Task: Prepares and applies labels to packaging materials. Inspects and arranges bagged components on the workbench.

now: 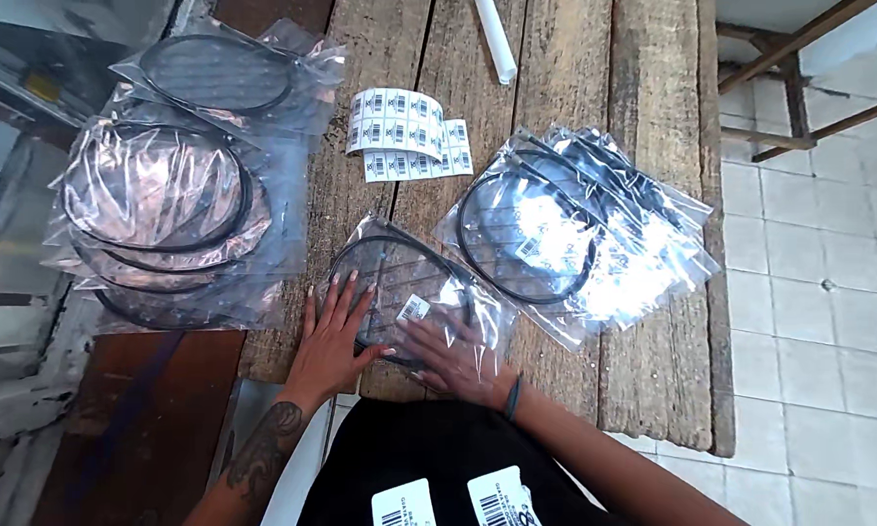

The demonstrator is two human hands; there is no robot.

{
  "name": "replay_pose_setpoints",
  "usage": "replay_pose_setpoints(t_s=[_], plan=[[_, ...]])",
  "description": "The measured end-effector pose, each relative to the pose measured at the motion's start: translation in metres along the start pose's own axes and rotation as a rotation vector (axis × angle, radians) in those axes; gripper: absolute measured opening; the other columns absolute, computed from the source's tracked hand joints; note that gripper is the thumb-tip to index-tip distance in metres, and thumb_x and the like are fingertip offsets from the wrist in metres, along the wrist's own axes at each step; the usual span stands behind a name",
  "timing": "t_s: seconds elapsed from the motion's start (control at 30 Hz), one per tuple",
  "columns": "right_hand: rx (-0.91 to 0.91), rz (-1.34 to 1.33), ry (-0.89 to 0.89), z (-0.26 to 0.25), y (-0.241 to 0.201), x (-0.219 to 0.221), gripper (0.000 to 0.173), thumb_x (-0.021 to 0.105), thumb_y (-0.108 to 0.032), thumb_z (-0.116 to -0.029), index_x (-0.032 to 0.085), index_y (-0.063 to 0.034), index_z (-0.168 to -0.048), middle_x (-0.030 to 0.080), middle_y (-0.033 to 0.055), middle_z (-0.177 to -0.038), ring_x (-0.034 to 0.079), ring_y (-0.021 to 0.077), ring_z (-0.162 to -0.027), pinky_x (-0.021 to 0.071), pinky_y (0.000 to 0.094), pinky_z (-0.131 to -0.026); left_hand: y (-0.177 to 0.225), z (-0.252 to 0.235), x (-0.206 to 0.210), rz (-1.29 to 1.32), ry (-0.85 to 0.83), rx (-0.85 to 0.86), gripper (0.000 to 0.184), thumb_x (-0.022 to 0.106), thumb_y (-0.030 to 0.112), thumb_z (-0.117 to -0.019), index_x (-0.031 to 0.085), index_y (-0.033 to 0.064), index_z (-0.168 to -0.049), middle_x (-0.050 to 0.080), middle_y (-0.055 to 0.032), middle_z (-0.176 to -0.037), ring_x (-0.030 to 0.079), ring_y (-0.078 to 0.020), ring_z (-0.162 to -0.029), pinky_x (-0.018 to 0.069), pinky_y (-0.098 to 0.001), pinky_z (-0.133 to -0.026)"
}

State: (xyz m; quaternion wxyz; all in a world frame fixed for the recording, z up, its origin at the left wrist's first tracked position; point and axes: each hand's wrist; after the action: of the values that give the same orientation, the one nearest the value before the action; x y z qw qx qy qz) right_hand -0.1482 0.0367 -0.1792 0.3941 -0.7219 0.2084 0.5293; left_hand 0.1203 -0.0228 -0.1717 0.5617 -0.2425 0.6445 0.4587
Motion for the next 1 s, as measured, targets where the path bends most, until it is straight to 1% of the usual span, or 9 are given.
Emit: replay_pose_setpoints(t_s=[0.13, 0.23, 0.3, 0.4, 0.53, 0.67, 0.8, 0.9, 1.0], plan=[[0.206, -0.007, 0.154, -0.017, 0.012, -0.001, 0.063, 0.034, -0.050, -0.1073, 0.049, -0.0082, -0.152, 0.045, 0.0076, -0.160, 0.038, 0.0198, -0.150, 0.0222, 0.0535, -0.126, -0.010, 0.006, -0.004, 0.007, -0.026, 0.057, 0.100, 0.039, 0.090, -0.0835, 0.033, 0.0284, -0.162, 0.016, -0.0033, -0.172, 0.008, -0.0296, -0.159, 0.0046, -0.0653, -0.124], [0.338, -0.477, 0.247, 0.005, -0.022, -0.054, 0.053, 0.029, -0.035, -0.1126, 0.068, -0.0051, -0.132, 0.073, 0.0073, -0.123, 0.068, 0.0157, -0.116, 0.0519, 0.0403, -0.104, -0.005, -0.004, 0.005, 0.028, 0.045, 0.067, 0.093, 0.043, 0.084, -0.0872, 0.040, 0.0258, -0.159, 0.023, -0.0102, -0.170, 0.016, -0.0362, -0.157, 0.0119, -0.0665, -0.123], [0.402, -0.601, 0.334, 0.026, -0.040, -0.091, 0.060, 0.026, -0.045, -0.1122, 0.066, -0.0044, -0.133, 0.074, 0.0091, -0.121, 0.071, 0.0164, -0.113, 0.0587, 0.0394, -0.098, 0.022, -0.032, 0.011, 0.100, 0.080, 0.067, 0.088, 0.054, 0.077, -0.0876, 0.046, 0.0223, -0.156, 0.029, -0.0172, -0.166, 0.021, -0.0410, -0.155, 0.0146, -0.0683, -0.123], [0.611, -0.390, 0.613, 0.065, -0.032, -0.118, 0.040, 0.044, -0.028, -0.1108, 0.058, 0.0016, -0.134, 0.072, 0.0127, -0.122, 0.071, 0.0142, -0.111, 0.0600, 0.0341, -0.096, 0.067, -0.094, -0.013, 0.098, 0.081, 0.082, 0.083, 0.052, 0.072, -0.0926, 0.041, 0.0240, -0.159, 0.030, -0.0073, -0.168, 0.024, -0.0297, -0.156, 0.0083, -0.0674, -0.124], [0.886, -0.264, 0.794, 0.104, -0.024, -0.138, 0.041, 0.048, -0.020, -0.1079, 0.051, 0.0169, -0.126, 0.065, 0.0208, -0.119, 0.064, 0.0140, -0.112, 0.0522, 0.0318, -0.100, -0.002, -0.120, -0.085, -0.019, 0.322, -0.347, 0.083, 0.061, 0.054, -0.0963, 0.037, 0.0028, -0.157, 0.027, -0.0277, -0.164, 0.021, -0.0480, -0.153, 0.0124, -0.0770, -0.117], [0.708, -0.864, 0.422, 0.071, -0.040, -0.148, 0.048, 0.036, -0.043, -0.1111, 0.068, -0.0090, -0.108, 0.074, -0.0013, -0.095, 0.072, 0.0094, -0.086, 0.0625, 0.0336, -0.081, -0.070, -0.109, -0.079, -0.020, 0.346, -0.521, 0.068, 0.041, 0.040, -0.1087, 0.028, -0.0061, -0.158, 0.025, -0.0313, -0.163, 0.021, -0.0476, -0.153, 0.0142, -0.0651, -0.123], [0.220, -1.168, -0.018, 0.017, -0.047, -0.170, 0.057, 0.029, -0.042, -0.1126, 0.064, -0.0044, -0.088, 0.059, 0.0018, -0.072, 0.057, 0.0065, -0.065, 0.0482, 0.0239, -0.060, 0.005, -0.074, -0.092, 0.058, 0.312, -0.320, 0.045, 0.034, 0.022, -0.1120, 0.053, -0.0053, -0.142, 0.055, -0.0273, -0.145, 0.051, -0.0460, -0.137, 0.0296, -0.0664, -0.117], [0.105, -1.180, -0.126, 0.008, -0.042, -0.182, 0.051, 0.039, -0.039, -0.1114, 0.061, -0.0036, -0.082, 0.051, 0.0008, -0.066, 0.050, 0.0041, -0.060, 0.0401, 0.0200, -0.054, 0.059, -0.031, -0.052, 0.136, 0.074, -0.223, 0.063, 0.029, 0.048, -0.1104, 0.035, 0.0095, -0.160, 0.028, -0.0106, -0.168, 0.020, -0.0366, -0.156, 0.0107, -0.0717, -0.121], [0.042, -1.176, -0.192, 0.007, -0.037, -0.192, 0.035, 0.062, -0.034, -0.1030, 0.068, -0.0022, -0.091, 0.064, 0.0029, -0.078, 0.060, 0.0039, -0.073, 0.0498, 0.0195, -0.065, 0.064, -0.010, 0.013, 0.002, 0.034, -0.125, 0.076, 0.034, 0.063, -0.1034, 0.034, 0.0139, -0.161, 0.023, -0.0083, -0.170, 0.017, -0.0343, -0.157, 0.0118, -0.0683, -0.123]])
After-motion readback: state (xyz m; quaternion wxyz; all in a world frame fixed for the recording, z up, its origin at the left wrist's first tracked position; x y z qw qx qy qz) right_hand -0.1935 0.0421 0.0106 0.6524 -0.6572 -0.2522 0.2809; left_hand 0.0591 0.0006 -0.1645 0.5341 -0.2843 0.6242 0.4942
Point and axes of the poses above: each hand's wrist, its own z-axis away from the middle knuckle, its own x-axis out of the palm, y = z × x
